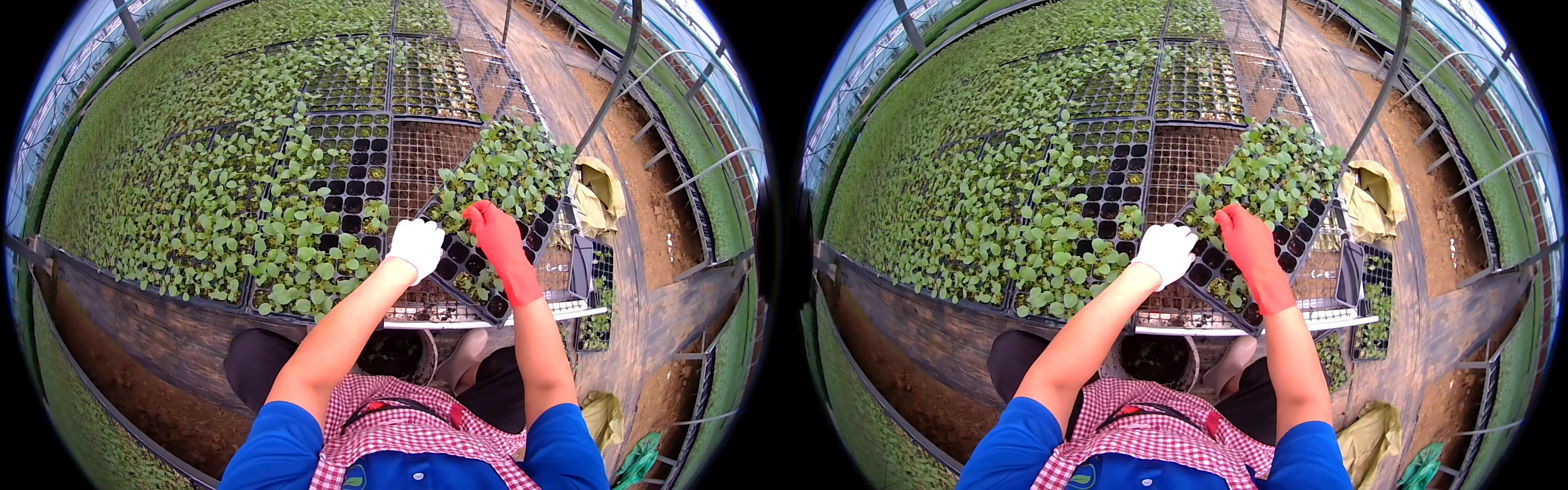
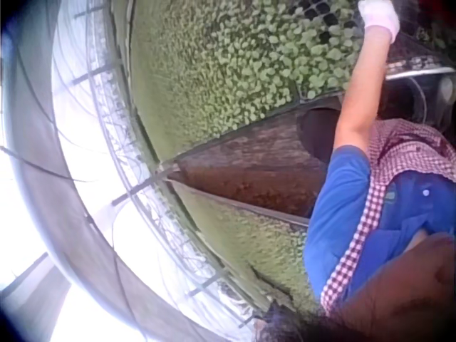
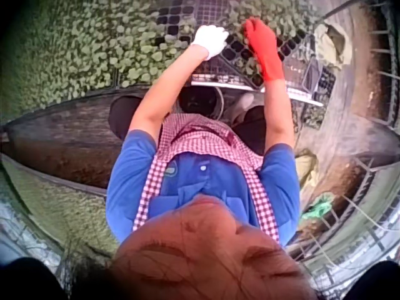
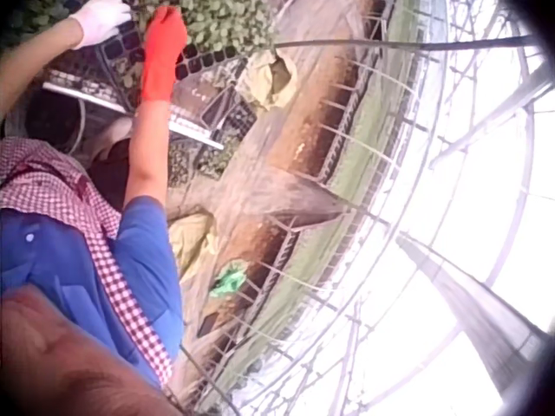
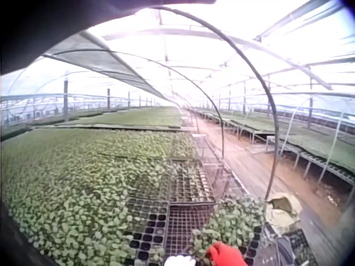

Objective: The person thins seedlings in a plastic tray by hand and with a small stick, removing excess plants and soil from individual cells and discarding them into a bucket.

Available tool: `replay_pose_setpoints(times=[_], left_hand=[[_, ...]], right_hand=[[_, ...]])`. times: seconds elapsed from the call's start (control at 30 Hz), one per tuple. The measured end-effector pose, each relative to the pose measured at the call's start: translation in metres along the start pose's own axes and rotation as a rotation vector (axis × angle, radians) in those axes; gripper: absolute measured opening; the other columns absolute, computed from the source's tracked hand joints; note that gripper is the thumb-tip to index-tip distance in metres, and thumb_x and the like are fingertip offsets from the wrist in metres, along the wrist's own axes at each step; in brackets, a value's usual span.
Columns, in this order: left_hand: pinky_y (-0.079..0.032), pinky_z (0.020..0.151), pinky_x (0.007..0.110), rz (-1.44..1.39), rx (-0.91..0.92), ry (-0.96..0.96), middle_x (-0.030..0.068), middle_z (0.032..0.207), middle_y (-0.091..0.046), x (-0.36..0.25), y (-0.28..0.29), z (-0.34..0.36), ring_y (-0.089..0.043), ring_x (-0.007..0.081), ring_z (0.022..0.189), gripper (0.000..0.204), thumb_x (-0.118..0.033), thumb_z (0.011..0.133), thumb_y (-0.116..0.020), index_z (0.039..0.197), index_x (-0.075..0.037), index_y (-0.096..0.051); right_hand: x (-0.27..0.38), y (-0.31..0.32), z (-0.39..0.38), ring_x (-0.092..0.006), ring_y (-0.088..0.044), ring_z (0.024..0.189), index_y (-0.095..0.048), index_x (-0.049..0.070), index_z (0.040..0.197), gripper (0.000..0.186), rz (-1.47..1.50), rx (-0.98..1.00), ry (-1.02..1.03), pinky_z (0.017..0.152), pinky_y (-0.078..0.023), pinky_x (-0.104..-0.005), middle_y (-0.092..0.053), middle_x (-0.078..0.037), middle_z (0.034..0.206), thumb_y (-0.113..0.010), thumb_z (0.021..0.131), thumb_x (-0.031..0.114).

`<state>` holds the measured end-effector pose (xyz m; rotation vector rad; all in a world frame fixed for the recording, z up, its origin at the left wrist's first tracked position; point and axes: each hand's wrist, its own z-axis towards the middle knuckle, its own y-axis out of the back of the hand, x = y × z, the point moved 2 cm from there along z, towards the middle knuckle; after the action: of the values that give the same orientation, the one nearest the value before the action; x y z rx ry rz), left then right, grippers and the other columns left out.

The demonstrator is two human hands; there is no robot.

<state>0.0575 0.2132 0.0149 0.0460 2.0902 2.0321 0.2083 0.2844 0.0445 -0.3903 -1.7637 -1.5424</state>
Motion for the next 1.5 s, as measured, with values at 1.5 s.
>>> replay_pose_setpoints(times=[1.5], left_hand=[[-0.027,0.111,0.045,-0.077,-0.154,0.090,0.0044,0.101,-0.064,0.105,0.037,-0.184,-0.054,0.0229,0.112,0.023,-0.031,0.085,-0.057,0.093,-0.012,-0.067]], right_hand=[[0.118,-0.103,-0.041,-0.0082,-0.059,0.064,-0.064,0.006,0.093,0.027,0.160,0.153,0.149,0.058,-0.047,-0.0249,-0.068,-0.001,0.080,-0.047,0.100,0.024]])
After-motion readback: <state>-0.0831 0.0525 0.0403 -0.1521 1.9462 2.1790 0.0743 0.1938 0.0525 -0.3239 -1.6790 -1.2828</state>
